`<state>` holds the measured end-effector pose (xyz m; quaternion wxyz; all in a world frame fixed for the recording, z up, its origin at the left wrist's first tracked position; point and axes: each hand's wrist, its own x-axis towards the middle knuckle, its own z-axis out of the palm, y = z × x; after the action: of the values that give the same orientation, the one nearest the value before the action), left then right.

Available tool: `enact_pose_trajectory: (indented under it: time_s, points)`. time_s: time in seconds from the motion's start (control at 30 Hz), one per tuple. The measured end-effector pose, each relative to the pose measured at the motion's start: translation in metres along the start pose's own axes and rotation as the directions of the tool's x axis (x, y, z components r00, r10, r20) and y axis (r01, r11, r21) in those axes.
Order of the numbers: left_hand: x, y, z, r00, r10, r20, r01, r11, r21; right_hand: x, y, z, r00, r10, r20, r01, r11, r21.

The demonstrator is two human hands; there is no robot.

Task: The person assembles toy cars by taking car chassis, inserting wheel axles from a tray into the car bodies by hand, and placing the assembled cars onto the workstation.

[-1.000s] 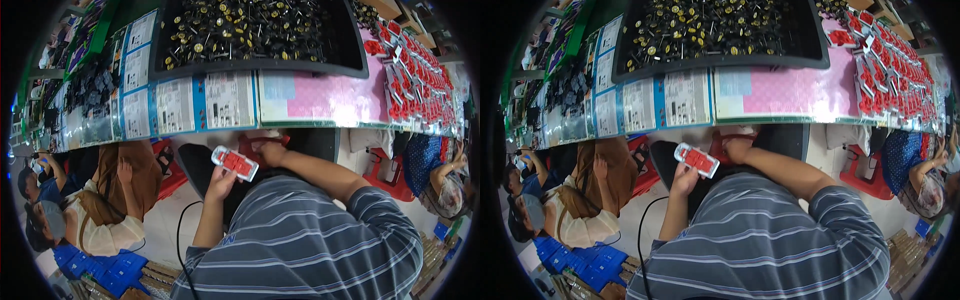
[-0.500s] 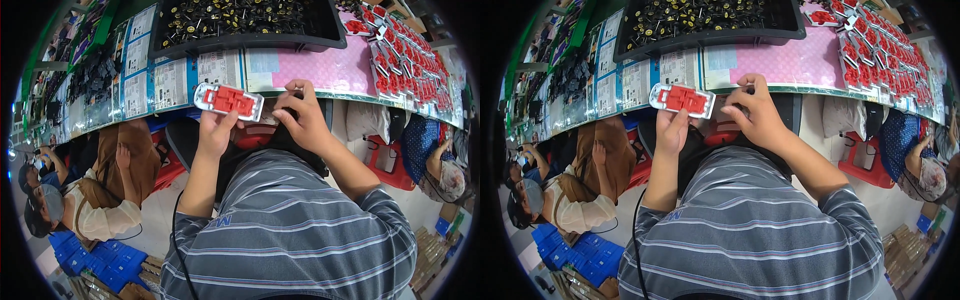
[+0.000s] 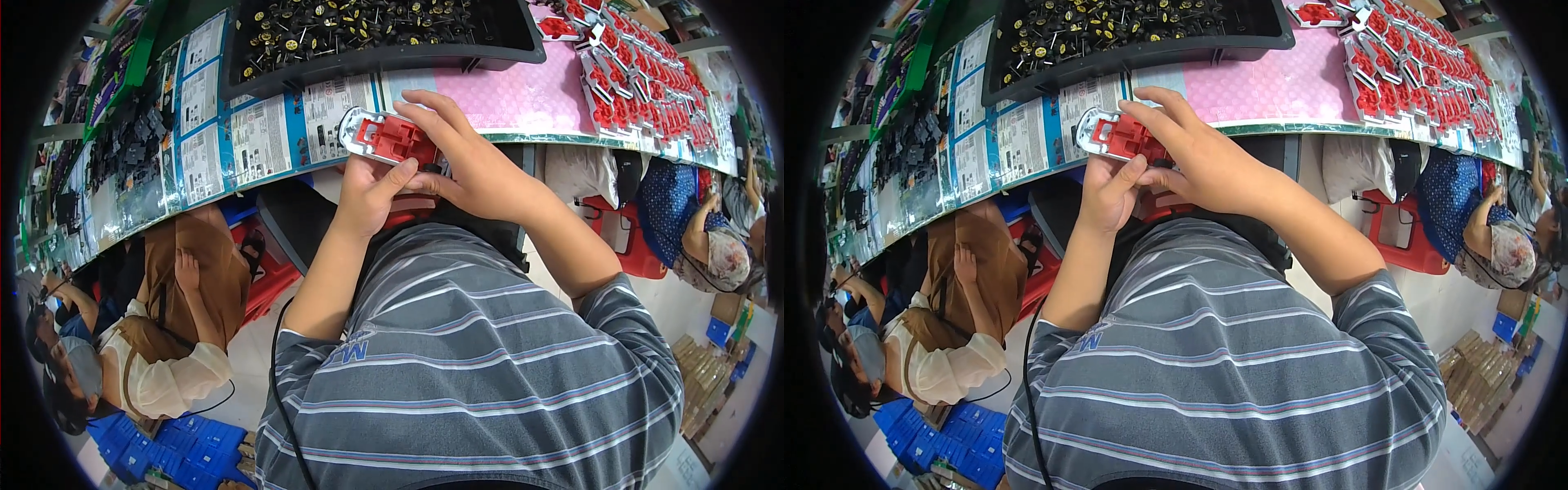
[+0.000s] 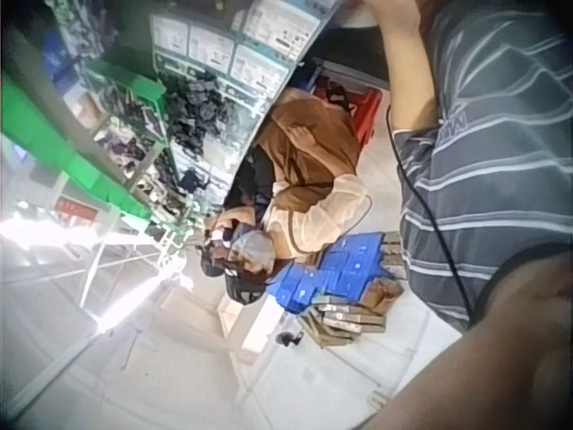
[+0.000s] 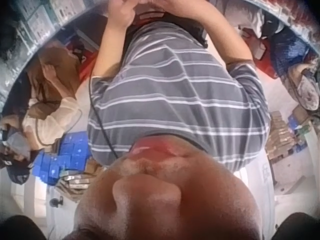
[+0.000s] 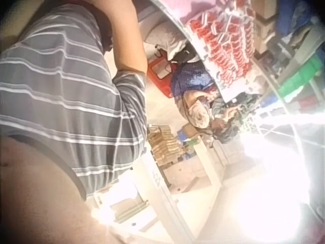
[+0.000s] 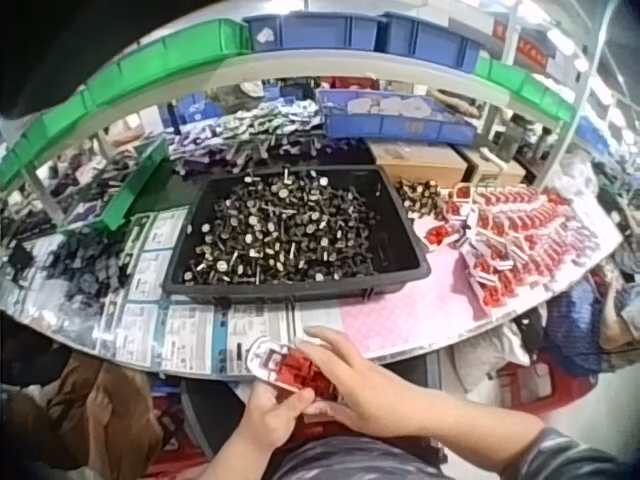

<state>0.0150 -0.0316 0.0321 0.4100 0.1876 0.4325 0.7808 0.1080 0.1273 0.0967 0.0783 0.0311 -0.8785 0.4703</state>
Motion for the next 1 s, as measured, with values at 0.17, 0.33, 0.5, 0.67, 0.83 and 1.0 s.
enact_pose_trajectory:
  time_s: [0.17,0.33,0.5,0.67,0.83,1.0]
  points:
    - [-0.003,-0.007,-0.004,0.999,-0.014,-0.029,0.012,0.999,-0.047,0.0,0.001,0.005,0.996,-0.055,-0.063,0.05,0.996,-0.076]
    - [-0.01,-0.002,-0.001,0.997,0.065,-0.047,-0.066,0.997,-0.031,-0.008,0.005,-0.005,0.995,-0.025,-0.097,0.008,0.984,-0.175]
    - [-0.011,0.003,-0.001,0.996,0.084,-0.041,-0.084,0.996,0.003,-0.009,-0.001,0.004,0.977,0.006,-0.211,-0.045,0.983,-0.18]
    - [-0.008,0.005,0.003,0.994,0.108,-0.027,-0.109,0.994,-0.021,-0.009,-0.002,-0.002,0.967,-0.022,-0.255,-0.024,0.984,-0.177]
    - [-0.005,0.005,0.008,0.993,0.106,-0.042,-0.107,0.994,-0.005,-0.007,0.002,-0.004,0.965,-0.024,-0.259,-0.024,0.984,-0.178]
    - [-0.003,0.001,0.007,0.995,0.08,-0.058,-0.079,0.997,0.004,-0.01,0.007,0.0,0.966,-0.028,-0.257,-0.031,0.974,-0.225]
